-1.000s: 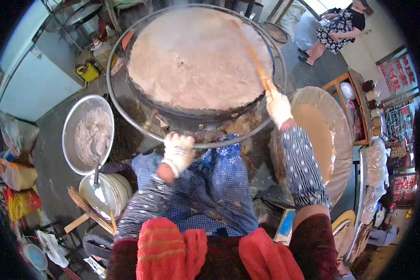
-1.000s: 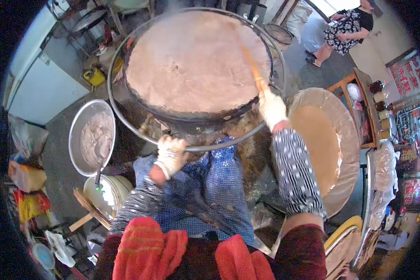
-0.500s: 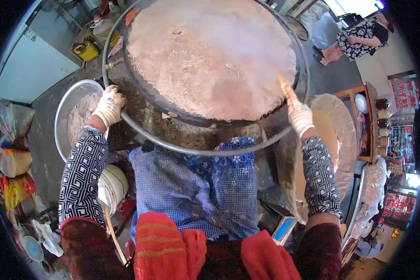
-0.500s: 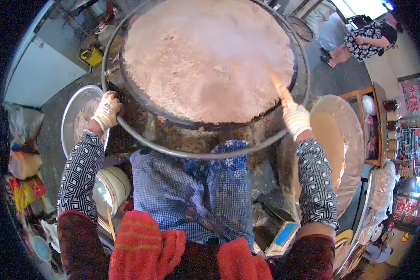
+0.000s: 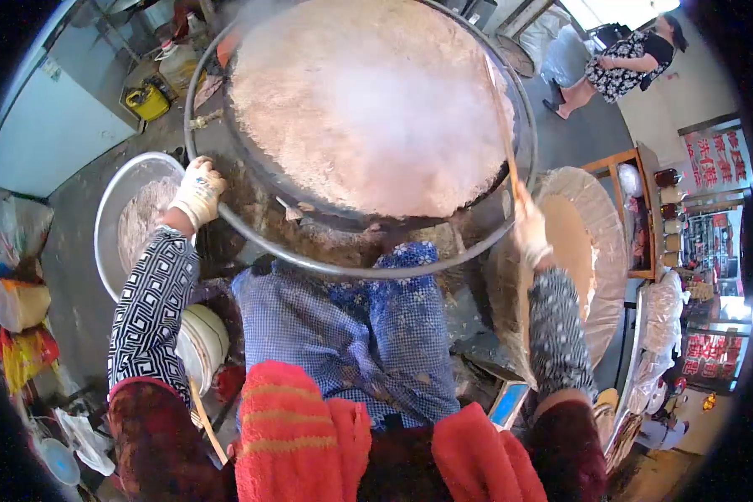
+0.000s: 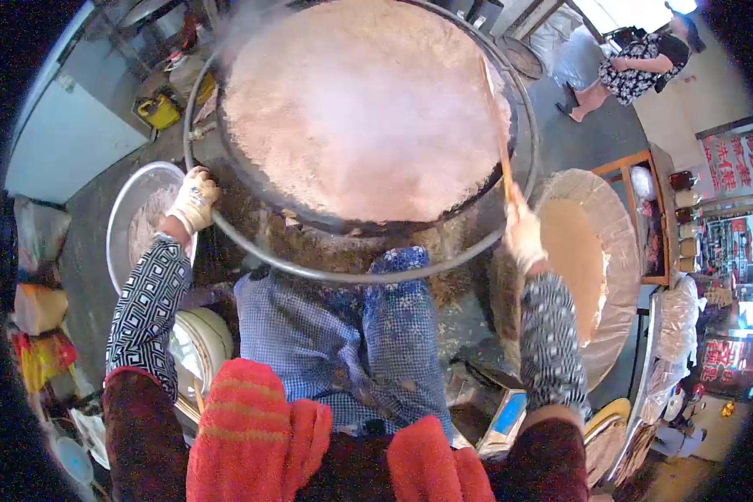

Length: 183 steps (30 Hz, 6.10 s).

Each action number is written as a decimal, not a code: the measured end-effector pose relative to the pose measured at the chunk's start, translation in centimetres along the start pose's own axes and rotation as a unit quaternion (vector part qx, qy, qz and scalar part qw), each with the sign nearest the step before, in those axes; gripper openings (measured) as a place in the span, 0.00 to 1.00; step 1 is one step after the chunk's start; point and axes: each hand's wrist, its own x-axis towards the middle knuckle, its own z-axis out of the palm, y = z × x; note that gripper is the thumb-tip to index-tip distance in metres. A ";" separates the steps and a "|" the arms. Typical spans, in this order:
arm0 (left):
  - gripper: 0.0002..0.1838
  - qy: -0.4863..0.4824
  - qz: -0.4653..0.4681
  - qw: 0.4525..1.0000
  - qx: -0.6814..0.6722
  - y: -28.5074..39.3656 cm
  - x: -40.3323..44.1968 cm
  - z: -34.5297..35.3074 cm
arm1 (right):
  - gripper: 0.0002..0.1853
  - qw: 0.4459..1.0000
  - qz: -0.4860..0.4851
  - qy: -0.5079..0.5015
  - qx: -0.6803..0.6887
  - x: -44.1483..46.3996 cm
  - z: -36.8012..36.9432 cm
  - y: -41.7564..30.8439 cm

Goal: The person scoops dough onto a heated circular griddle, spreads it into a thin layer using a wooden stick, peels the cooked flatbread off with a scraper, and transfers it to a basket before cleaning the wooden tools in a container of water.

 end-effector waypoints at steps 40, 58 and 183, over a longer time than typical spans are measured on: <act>0.25 0.526 -0.549 -0.034 -0.649 5.2 -18.3 18.0 | 0.26 0.872 0.195 -0.082 0.441 -19.4 -0.7 -26.3; 0.22 0.351 -0.151 0.899 -0.217 5.4 -6.0 -4.9 | 0.21 0.801 0.127 -0.099 0.576 -12.8 2.7 -25.3; 0.27 0.165 0.286 0.882 -0.338 29.7 16.6 -23.3 | 0.21 0.848 0.138 0.207 0.468 -26.4 -0.8 -19.2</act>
